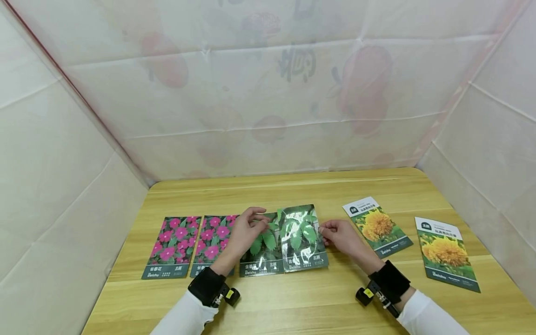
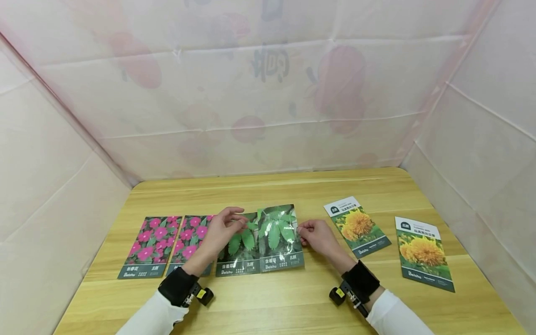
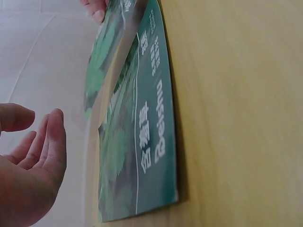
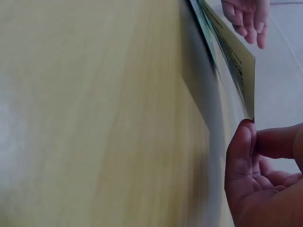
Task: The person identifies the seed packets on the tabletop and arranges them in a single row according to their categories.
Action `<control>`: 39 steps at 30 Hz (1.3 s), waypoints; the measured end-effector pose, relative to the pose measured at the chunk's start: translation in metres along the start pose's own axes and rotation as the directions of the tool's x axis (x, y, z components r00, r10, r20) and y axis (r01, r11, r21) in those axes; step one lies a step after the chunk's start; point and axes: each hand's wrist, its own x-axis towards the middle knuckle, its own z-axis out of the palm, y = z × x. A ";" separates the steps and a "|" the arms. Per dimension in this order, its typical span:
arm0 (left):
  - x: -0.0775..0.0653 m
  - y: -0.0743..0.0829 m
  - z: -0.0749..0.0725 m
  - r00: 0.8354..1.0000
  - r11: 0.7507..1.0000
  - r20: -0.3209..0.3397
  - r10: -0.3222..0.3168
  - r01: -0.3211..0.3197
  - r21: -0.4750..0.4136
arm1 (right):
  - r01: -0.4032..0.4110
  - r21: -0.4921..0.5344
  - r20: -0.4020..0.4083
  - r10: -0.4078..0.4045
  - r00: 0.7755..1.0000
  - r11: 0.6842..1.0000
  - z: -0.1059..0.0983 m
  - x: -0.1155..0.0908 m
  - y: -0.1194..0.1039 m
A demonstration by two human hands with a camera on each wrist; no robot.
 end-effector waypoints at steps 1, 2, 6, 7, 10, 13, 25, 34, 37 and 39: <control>0.000 0.001 -0.001 1.000 1.000 -0.004 -0.009 0.009 0.003 | 0.000 0.012 0.002 0.000 1.000 1.000 0.000 0.000 0.001; 0.000 0.001 -0.001 1.000 1.000 -0.010 -0.021 0.021 -0.005 | 0.000 0.014 0.001 0.000 1.000 1.000 0.000 0.001 0.002; 0.001 -0.008 -0.003 1.000 1.000 -0.013 0.029 -0.028 0.012 | 0.000 0.004 -0.008 0.000 1.000 1.000 0.000 0.002 0.004; 0.001 -0.010 -0.004 0.999 0.999 -0.013 0.046 -0.046 0.016 | 0.000 0.002 -0.009 0.000 1.000 1.000 0.000 0.002 0.004; 0.000 -0.016 -0.005 0.996 0.995 -0.007 0.093 -0.093 0.047 | 0.004 -0.004 -0.003 -0.004 1.000 1.000 -0.001 0.002 0.005; -0.001 -0.013 -0.006 0.997 0.996 -0.011 0.073 -0.072 0.044 | 0.002 -0.005 0.000 -0.002 1.000 1.000 -0.001 0.002 0.005; -0.002 -0.018 -0.008 0.998 0.995 0.008 0.065 -0.065 0.075 | -0.018 -0.024 0.001 0.018 1.000 1.000 0.001 -0.001 0.004; -0.005 -0.010 -0.008 0.998 0.995 -0.030 0.054 -0.051 0.082 | 0.035 -0.210 -0.027 -0.041 0.999 0.977 -0.002 -0.004 0.002; -0.004 -0.011 -0.008 0.997 0.993 -0.041 0.068 -0.064 0.101 | 0.069 -0.275 -0.020 -0.077 0.997 0.959 -0.004 -0.005 0.000; -0.003 -0.010 -0.008 0.997 0.994 -0.045 0.057 -0.052 0.098 | 0.082 -0.293 -0.013 -0.090 0.996 0.952 -0.006 -0.007 -0.001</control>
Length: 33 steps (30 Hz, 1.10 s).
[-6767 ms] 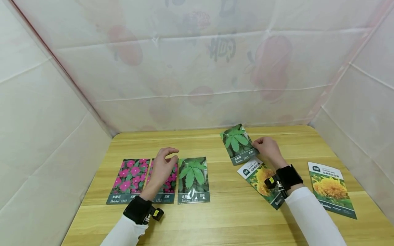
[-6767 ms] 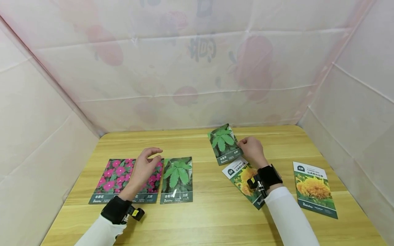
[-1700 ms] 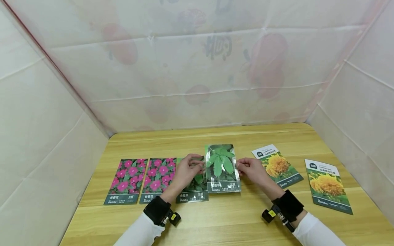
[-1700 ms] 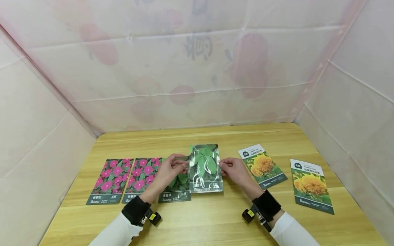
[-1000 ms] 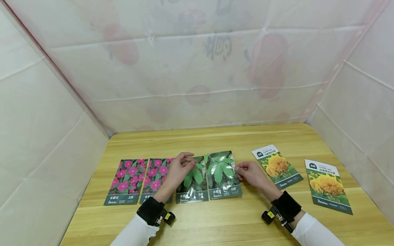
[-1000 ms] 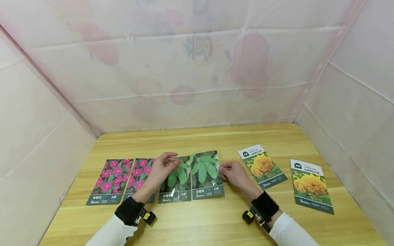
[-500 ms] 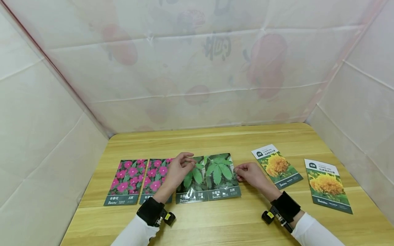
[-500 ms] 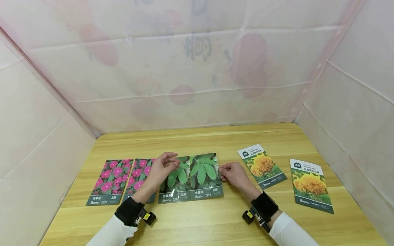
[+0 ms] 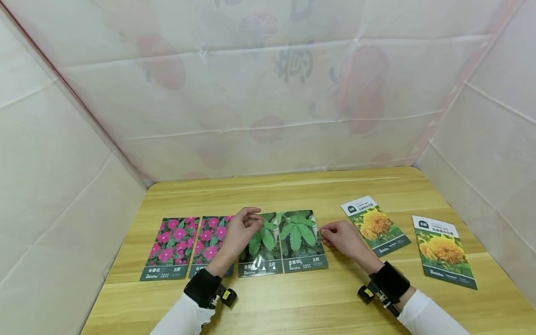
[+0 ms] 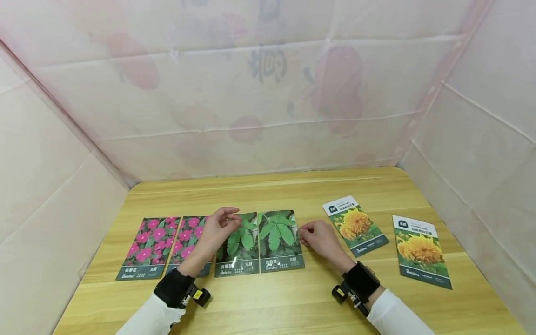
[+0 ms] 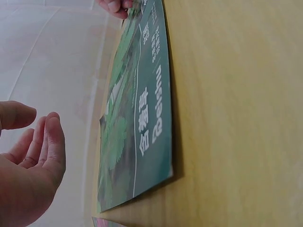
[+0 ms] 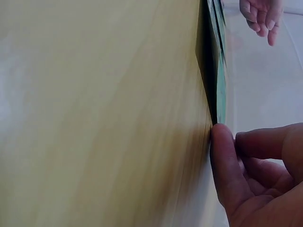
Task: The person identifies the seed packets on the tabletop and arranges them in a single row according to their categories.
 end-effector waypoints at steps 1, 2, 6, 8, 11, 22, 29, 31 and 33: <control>0.000 0.002 0.000 1.000 1.000 -0.002 -0.005 0.005 -0.011 | 0.002 -0.009 -0.003 -0.002 1.000 1.000 -0.001 0.000 0.000; 0.001 0.003 0.000 1.000 1.000 -0.005 -0.011 0.011 -0.022 | 0.006 -0.013 -0.002 -0.006 1.000 1.000 -0.002 -0.001 0.000; 0.001 0.005 -0.002 0.999 1.000 -0.019 -0.026 0.026 -0.012 | 0.034 -0.088 -0.047 -0.038 0.998 0.996 -0.009 0.000 0.003; 0.001 0.006 -0.003 0.999 0.999 -0.023 -0.030 0.029 -0.015 | 0.065 -0.173 -0.093 -0.082 0.992 0.983 -0.016 0.001 0.005; 0.001 0.001 -0.007 0.999 1.000 -0.030 -0.017 0.017 -0.011 | 0.089 -0.289 -0.156 -0.139 0.978 0.953 -0.029 0.001 0.009; -0.002 0.007 -0.019 0.996 0.999 -0.064 -0.055 0.054 -0.006 | 0.055 -0.442 -0.248 -0.181 0.952 0.895 -0.076 0.005 0.046; -0.003 0.000 -0.023 0.997 1.000 -0.079 0.010 -0.008 0.025 | 0.018 -0.470 -0.277 -0.167 0.946 0.882 -0.089 0.004 0.071; -0.003 0.004 -0.024 0.996 0.999 -0.084 -0.030 0.033 0.033 | 0.010 -0.482 -0.275 -0.162 0.948 0.876 -0.093 0.003 0.074; -0.003 0.006 -0.027 0.995 0.997 -0.080 -0.065 0.067 0.030 | 0.000 -0.486 -0.270 -0.151 0.951 0.874 -0.096 0.002 0.076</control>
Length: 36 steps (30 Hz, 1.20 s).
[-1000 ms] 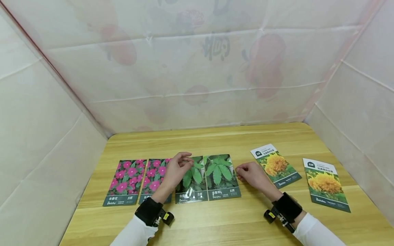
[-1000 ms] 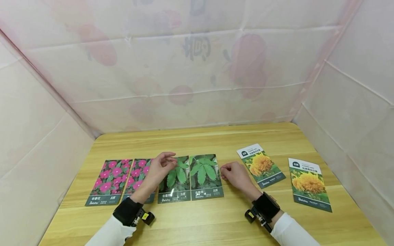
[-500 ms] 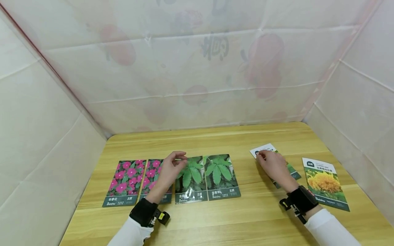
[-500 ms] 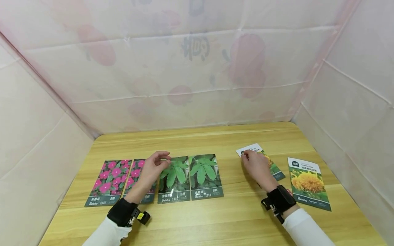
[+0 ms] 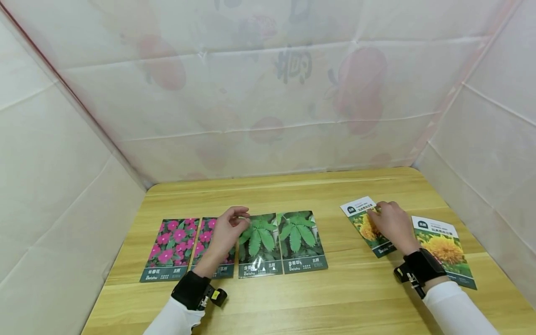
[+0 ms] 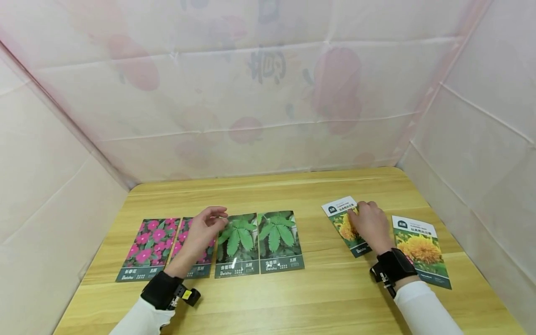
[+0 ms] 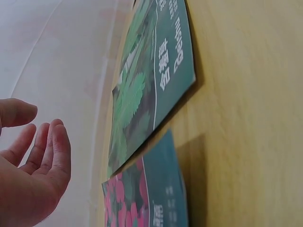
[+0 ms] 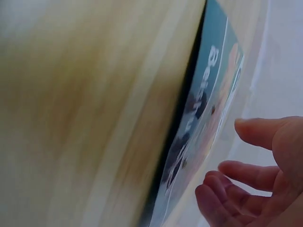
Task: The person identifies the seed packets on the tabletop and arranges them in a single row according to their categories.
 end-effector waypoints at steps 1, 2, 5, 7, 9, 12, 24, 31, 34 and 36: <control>0.000 0.001 -0.001 1.000 1.000 0.002 -0.018 0.018 0.000 | -0.005 -0.001 0.010 0.005 1.000 1.000 -0.001 0.000 0.001; 0.001 0.001 -0.003 0.999 0.999 -0.001 -0.034 0.034 -0.004 | -0.014 -0.003 0.020 0.014 1.000 1.000 -0.002 -0.001 0.002; 0.001 0.002 -0.005 0.998 0.998 -0.009 -0.060 0.060 0.006 | -0.033 0.005 0.053 0.032 0.998 0.999 -0.005 -0.002 0.005; 0.000 0.002 -0.007 0.998 0.998 -0.016 -0.061 0.061 0.013 | -0.042 0.006 0.074 0.041 0.996 0.999 -0.006 -0.002 0.006; -0.001 0.002 -0.007 0.999 0.999 -0.024 -0.048 0.048 0.018 | -0.048 0.005 0.090 0.047 0.995 0.999 -0.007 -0.003 0.007; -0.003 -0.001 -0.008 0.999 0.999 -0.034 -0.015 0.017 0.033 | -0.049 -0.002 0.105 0.049 0.993 0.999 -0.008 -0.004 0.008; -0.002 -0.001 -0.009 0.998 0.999 -0.048 -0.039 0.040 0.031 | -0.079 0.054 0.117 0.072 0.990 0.995 -0.006 -0.001 0.017; 0.001 -0.025 -0.010 0.996 0.995 -0.030 0.090 -0.089 0.044 | -0.152 0.134 0.108 0.138 0.984 0.979 -0.015 0.002 0.019; 0.002 -0.025 -0.011 0.995 0.995 -0.022 0.099 -0.099 0.026 | -0.148 0.159 0.095 0.134 0.986 0.976 -0.021 0.003 0.018; 0.000 -0.016 -0.011 0.997 0.998 -0.029 0.070 -0.070 0.000 | -0.154 0.172 0.104 0.138 0.985 0.973 -0.025 0.003 0.019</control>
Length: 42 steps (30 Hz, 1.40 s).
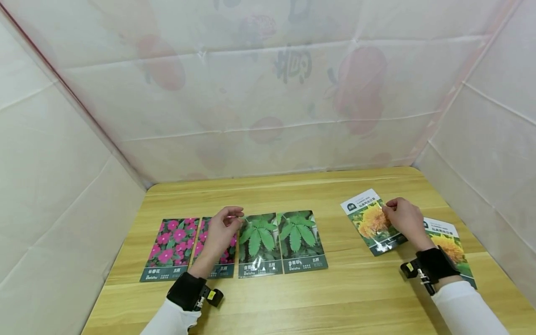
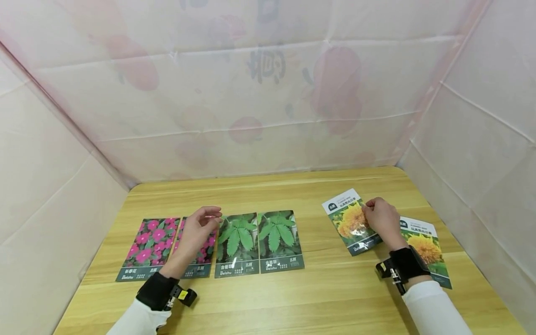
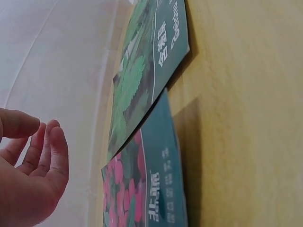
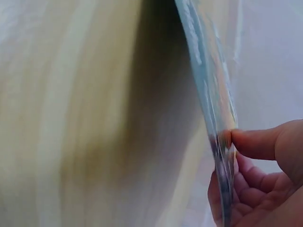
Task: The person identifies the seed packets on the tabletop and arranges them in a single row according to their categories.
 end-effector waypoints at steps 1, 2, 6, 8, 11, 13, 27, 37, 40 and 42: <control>0.000 0.006 0.000 1.000 1.000 -0.004 -0.024 0.024 -0.007 | -0.007 0.010 0.007 0.007 1.000 1.000 -0.002 0.000 -0.001; -0.001 0.014 0.001 0.999 0.999 -0.008 -0.053 0.053 -0.009 | -0.015 0.023 0.022 0.014 1.000 1.000 -0.004 0.000 -0.001; 0.000 0.019 0.001 0.994 0.994 -0.003 -0.107 0.107 -0.013 | -0.069 0.094 0.090 0.061 0.994 0.993 -0.010 0.001 0.000; 0.000 0.019 0.001 0.994 0.994 -0.003 -0.113 0.113 -0.011 | -0.092 0.137 0.115 0.076 0.990 0.986 -0.011 0.001 0.001; 0.000 0.019 0.002 0.993 0.993 -0.012 -0.120 0.120 -0.004 | -0.114 0.189 0.130 0.091 0.987 0.975 -0.011 0.002 0.003; 0.001 0.019 0.001 0.993 0.993 -0.019 -0.118 0.118 0.007 | -0.134 0.225 0.140 0.104 0.985 0.965 -0.011 0.002 0.004; -0.001 0.019 0.000 0.992 0.992 -0.015 -0.122 0.122 -0.023 | -0.232 0.385 0.222 0.155 0.963 0.893 0.014 -0.012 -0.021; -0.003 0.019 -0.001 0.992 0.992 -0.031 -0.123 0.122 -0.031 | -0.212 0.432 0.237 0.116 0.964 0.876 0.034 -0.016 -0.043; -0.003 0.019 -0.002 0.992 0.992 -0.028 -0.124 0.123 -0.035 | -0.208 0.425 0.242 0.111 0.964 0.881 0.038 -0.017 -0.046; -0.003 0.019 -0.002 0.991 0.991 -0.028 -0.127 0.126 -0.042 | -0.206 0.425 0.239 0.110 0.965 0.882 0.040 -0.017 -0.046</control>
